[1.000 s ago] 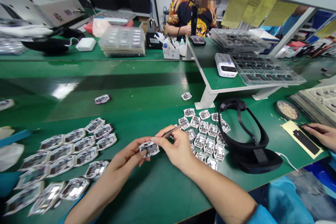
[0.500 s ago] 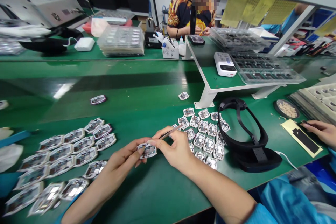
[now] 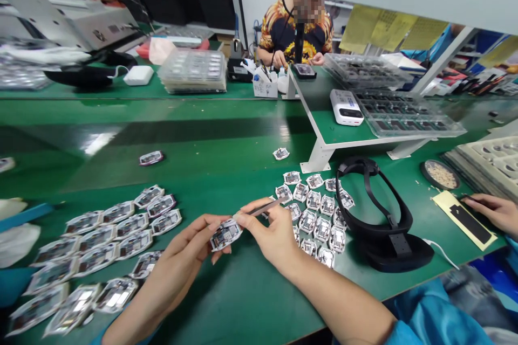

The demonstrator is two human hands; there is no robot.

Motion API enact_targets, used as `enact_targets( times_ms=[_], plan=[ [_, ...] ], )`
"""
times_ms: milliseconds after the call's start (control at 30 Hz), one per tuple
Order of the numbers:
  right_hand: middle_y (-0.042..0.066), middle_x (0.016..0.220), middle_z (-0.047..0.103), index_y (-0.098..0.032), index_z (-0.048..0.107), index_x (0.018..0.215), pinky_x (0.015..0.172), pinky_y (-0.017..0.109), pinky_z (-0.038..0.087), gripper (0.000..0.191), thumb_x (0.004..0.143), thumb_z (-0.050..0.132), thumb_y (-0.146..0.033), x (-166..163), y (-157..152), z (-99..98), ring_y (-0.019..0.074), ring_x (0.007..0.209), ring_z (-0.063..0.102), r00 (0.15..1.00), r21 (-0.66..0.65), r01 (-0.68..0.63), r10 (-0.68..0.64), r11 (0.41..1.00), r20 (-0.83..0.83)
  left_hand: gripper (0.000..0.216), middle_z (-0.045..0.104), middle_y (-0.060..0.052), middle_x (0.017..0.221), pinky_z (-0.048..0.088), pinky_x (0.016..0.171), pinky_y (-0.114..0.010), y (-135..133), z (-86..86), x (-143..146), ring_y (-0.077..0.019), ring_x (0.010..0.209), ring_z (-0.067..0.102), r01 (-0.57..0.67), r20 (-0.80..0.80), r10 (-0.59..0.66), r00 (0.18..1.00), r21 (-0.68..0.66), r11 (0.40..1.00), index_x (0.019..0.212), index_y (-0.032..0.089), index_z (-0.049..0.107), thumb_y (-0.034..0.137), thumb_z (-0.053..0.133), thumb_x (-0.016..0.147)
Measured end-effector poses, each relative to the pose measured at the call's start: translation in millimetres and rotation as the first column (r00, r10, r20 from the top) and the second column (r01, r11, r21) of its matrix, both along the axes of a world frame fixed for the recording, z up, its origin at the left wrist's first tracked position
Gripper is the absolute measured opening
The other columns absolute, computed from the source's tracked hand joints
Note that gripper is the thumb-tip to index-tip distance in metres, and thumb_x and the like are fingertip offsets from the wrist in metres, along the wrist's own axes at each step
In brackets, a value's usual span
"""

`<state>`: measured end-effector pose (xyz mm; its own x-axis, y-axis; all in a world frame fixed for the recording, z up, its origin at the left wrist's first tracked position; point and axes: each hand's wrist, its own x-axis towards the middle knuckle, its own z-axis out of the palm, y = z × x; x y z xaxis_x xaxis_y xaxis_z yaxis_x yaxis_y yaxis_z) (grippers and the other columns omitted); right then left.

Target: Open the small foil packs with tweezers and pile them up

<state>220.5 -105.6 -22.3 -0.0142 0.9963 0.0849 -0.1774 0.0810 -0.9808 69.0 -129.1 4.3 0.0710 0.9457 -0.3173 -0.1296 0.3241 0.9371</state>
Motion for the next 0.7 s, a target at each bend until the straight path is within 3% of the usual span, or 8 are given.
enact_targets(
  times_ms=[367,567,700],
  plan=[
    [0.000,0.073,0.070,-0.020,0.068,0.078,0.064,0.027,0.052,0.011,0.073,0.076,-0.026,-1.8,-1.0,-1.7,0.0144,0.066,0.065,0.994,-0.036,-0.024,0.020,0.999,-0.105,0.026,0.062,0.001,0.061,0.039,0.048,-0.023,-0.7,-2.1,0.7,-0.0143,0.058,0.052,0.020,-0.003,-0.020,1.000,0.007,1.000,0.086,0.017,0.064,0.043,0.062,0.081],
    [0.001,0.073,0.071,-0.019,0.067,0.076,0.065,0.027,0.052,0.010,0.074,0.075,-0.024,-0.4,-0.6,-3.9,0.0150,0.068,0.066,0.995,0.023,-0.041,0.043,0.999,-0.085,0.028,0.062,0.001,0.060,0.039,0.048,-0.022,-0.2,-1.8,1.1,-0.0139,0.057,0.051,0.024,-0.001,-0.024,1.000,-0.001,1.000,0.085,0.017,0.063,0.044,0.063,0.079],
    [0.003,0.077,0.072,-0.020,0.068,0.078,0.070,0.031,0.054,0.007,0.077,0.074,-0.024,0.8,-2.8,-2.6,0.0177,0.074,0.068,0.998,0.132,-0.061,0.060,0.989,0.006,0.030,0.061,0.002,0.057,0.036,0.046,-0.021,0.6,-3.1,-1.7,-0.0131,0.054,0.050,0.010,-0.020,-0.010,1.000,-0.023,1.000,0.084,0.017,0.062,0.046,0.064,0.077]
  ],
)
